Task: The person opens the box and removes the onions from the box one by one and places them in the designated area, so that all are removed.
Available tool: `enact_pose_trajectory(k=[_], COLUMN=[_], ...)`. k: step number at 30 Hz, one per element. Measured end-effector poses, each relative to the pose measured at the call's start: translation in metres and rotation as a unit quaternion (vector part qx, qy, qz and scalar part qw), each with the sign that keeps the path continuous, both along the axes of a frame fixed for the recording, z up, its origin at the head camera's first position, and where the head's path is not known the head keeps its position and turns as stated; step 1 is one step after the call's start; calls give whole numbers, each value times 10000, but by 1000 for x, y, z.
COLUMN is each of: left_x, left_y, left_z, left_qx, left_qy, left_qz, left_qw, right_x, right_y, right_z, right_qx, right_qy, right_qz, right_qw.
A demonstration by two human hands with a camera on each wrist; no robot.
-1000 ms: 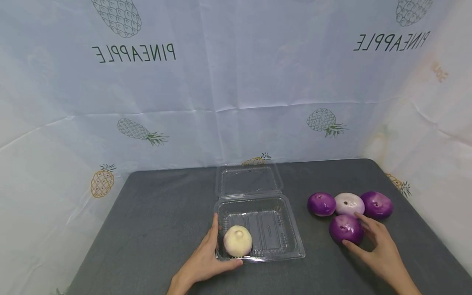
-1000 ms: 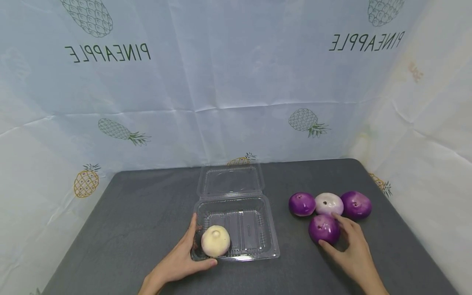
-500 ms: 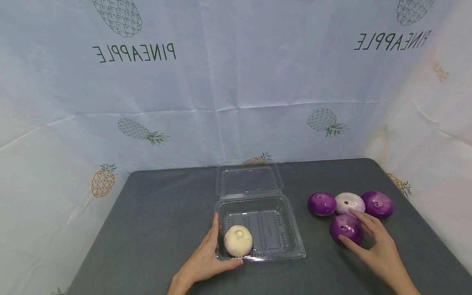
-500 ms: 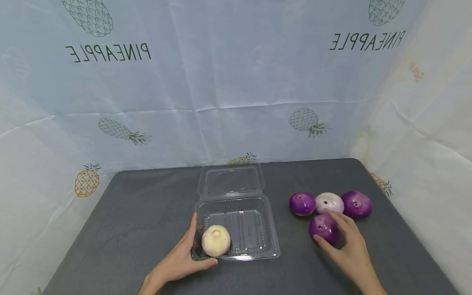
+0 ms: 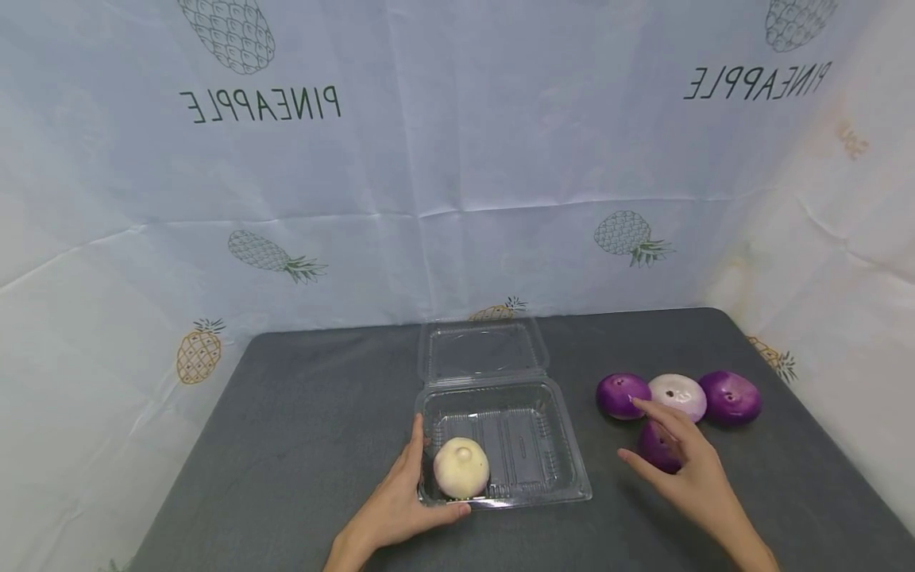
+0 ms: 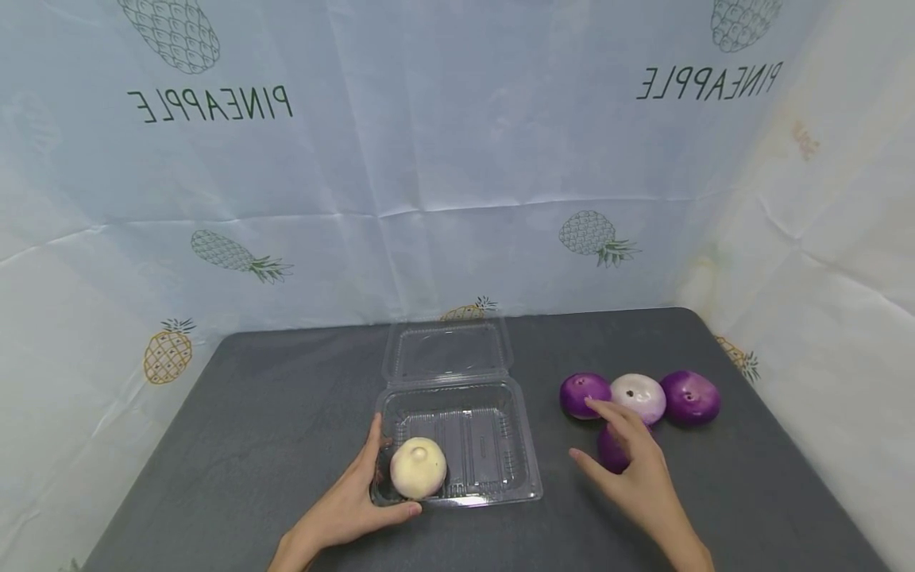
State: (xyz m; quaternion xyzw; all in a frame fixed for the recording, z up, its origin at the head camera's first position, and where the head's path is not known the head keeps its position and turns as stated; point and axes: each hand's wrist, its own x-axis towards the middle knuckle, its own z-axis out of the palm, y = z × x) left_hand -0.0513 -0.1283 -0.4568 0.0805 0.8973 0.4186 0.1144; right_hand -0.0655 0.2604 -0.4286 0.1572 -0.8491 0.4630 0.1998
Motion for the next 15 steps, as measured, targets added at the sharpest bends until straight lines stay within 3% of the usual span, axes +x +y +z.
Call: enact_pose_trajectory(k=[7,15], left_x=[1,2], left_y=[0,0], left_z=[0,2], left_qx=[30,60], left_qy=[13,-5], left_qz=[-5,10], left_qw=[10000,10000], right_x=[-7,-16], right_y=[-22,-49], right_z=[5,0], right_qx=[-190,-144], right_qy=[-225,-338], right_qz=[541,1015], right_qw=[9981,9942])
